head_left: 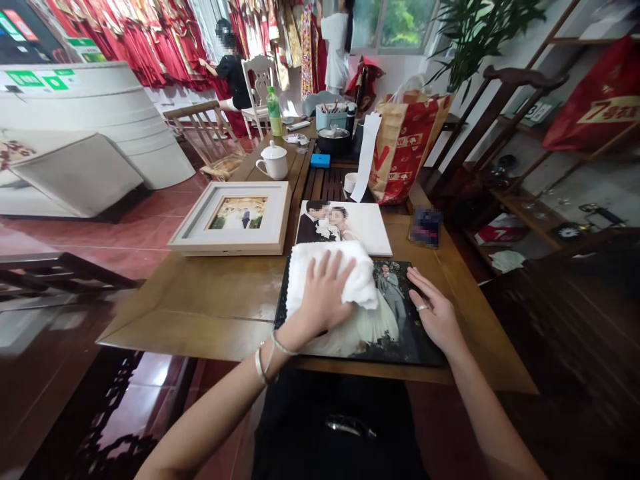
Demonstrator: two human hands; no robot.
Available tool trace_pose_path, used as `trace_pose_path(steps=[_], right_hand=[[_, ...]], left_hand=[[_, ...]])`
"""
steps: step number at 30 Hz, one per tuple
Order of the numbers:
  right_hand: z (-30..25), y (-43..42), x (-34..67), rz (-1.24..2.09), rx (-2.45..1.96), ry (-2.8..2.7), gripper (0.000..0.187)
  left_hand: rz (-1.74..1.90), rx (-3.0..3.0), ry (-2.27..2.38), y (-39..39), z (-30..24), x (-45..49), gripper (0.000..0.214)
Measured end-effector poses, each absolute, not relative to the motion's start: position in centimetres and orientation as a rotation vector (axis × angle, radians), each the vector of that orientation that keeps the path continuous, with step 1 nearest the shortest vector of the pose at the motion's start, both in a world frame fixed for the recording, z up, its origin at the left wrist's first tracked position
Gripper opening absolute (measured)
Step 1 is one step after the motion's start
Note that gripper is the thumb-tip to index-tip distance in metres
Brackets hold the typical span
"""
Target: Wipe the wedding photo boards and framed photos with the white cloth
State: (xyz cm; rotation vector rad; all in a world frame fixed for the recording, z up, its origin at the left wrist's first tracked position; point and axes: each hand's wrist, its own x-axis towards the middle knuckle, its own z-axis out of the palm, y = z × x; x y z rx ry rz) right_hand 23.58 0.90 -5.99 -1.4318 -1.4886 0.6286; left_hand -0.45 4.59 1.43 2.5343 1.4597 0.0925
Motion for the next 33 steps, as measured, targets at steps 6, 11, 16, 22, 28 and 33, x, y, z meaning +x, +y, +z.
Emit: trace_pose_path(steps=[6,11,16,22,28,33], right_hand=[[-6.2,0.8,23.4,0.621,-1.440,-1.487,0.040],[-6.0,0.6,23.3,0.602,-1.446,-1.497,0.040],[-5.8,0.6,23.2,0.592,-1.459,-1.501,0.040],[-5.8,0.7,23.4,0.576,-1.464,-1.513,0.040],[-5.4,0.6,23.4,0.629,-1.433,-1.513,0.042],[-5.6,0.6,23.2,0.574,-1.466,-1.508,0.040]], left_hand=[[0.066,2.614,1.359,3.0,1.5,-5.3,0.088],[0.142,2.542,1.474,0.4,1.3,-8.7,0.085],[0.047,2.514,1.520,-1.0,1.5,-5.9,0.096],[0.171,2.621,1.251,-3.3,-0.2,1.8,0.101],[0.219,2.610,1.203,-4.1,-0.6,3.7,0.102],[0.085,2.497,1.340,-4.5,0.8,-1.3,0.104]])
